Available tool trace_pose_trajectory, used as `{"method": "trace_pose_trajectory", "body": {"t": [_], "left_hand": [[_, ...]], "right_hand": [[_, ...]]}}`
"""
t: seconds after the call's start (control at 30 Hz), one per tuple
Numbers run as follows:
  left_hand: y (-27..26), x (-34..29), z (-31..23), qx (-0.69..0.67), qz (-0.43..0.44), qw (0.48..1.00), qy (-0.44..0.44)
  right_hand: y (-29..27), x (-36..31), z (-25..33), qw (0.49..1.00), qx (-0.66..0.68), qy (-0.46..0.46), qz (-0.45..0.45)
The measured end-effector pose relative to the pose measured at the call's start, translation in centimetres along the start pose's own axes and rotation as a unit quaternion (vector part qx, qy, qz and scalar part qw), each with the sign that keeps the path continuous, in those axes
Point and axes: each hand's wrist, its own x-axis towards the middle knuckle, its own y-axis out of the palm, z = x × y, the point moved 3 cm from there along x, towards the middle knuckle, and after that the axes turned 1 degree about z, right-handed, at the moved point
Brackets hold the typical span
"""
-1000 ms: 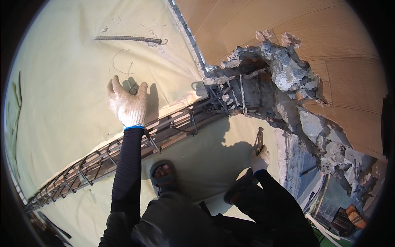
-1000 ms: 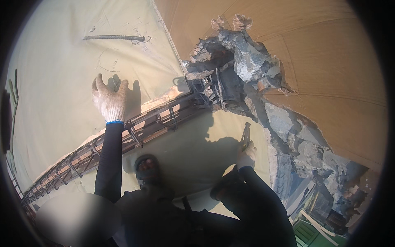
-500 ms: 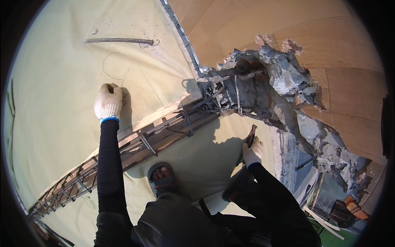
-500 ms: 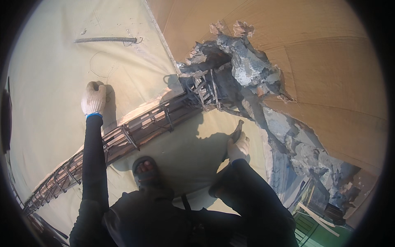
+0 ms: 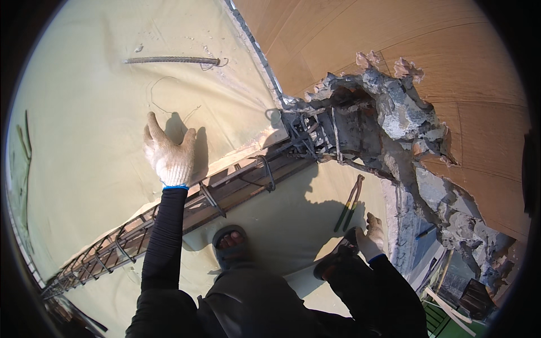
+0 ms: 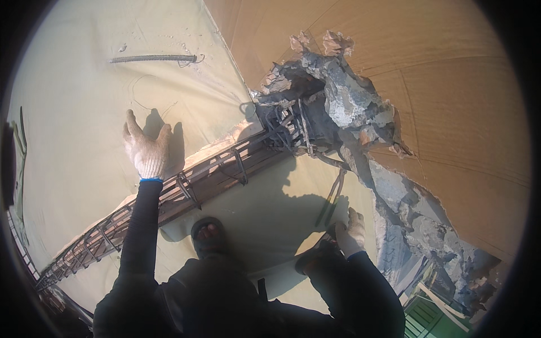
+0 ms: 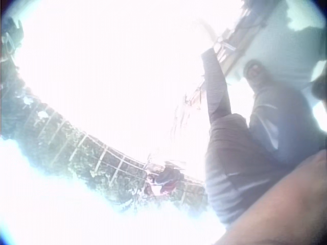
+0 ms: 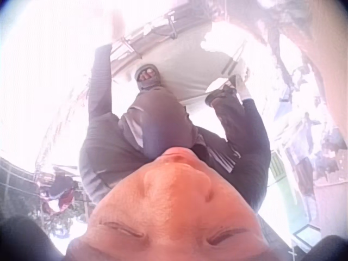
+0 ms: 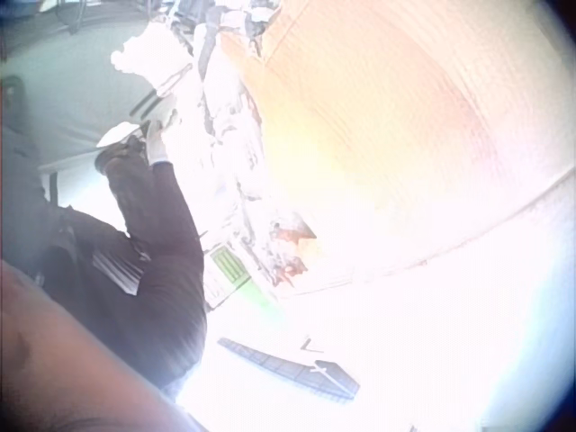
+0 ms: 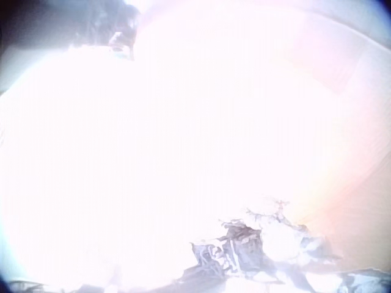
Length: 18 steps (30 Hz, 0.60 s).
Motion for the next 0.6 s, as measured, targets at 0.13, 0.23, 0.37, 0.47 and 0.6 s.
{"method": "trace_pose_trajectory", "body": {"t": [0.13,0.23,0.37,0.47,0.6], "left_hand": [[-0.6,-0.8,3.9,0.007,0.052,0.996,-0.069],[-1.5,-1.9,3.3,0.007,0.123,0.991,-0.059],[-1.0,-1.5,3.0,-0.013,0.073,0.996,-0.042],[-0.5,-0.8,1.1,-0.003,0.102,0.995,-0.011],[0.7,1.5,-0.8,0.011,0.171,0.985,0.028]], "right_hand": [[1.3,0.2,-2.8,0.999,-0.043,-0.027,-0.012],[3.5,0.7,-1.4,0.993,-0.048,-0.108,-0.006],[3.6,1.3,4.7,0.977,-0.065,-0.201,0.021],[3.4,1.9,9.0,0.953,-0.005,-0.303,-0.021],[3.8,1.6,16.5,0.922,0.02,-0.386,0.012]]}}
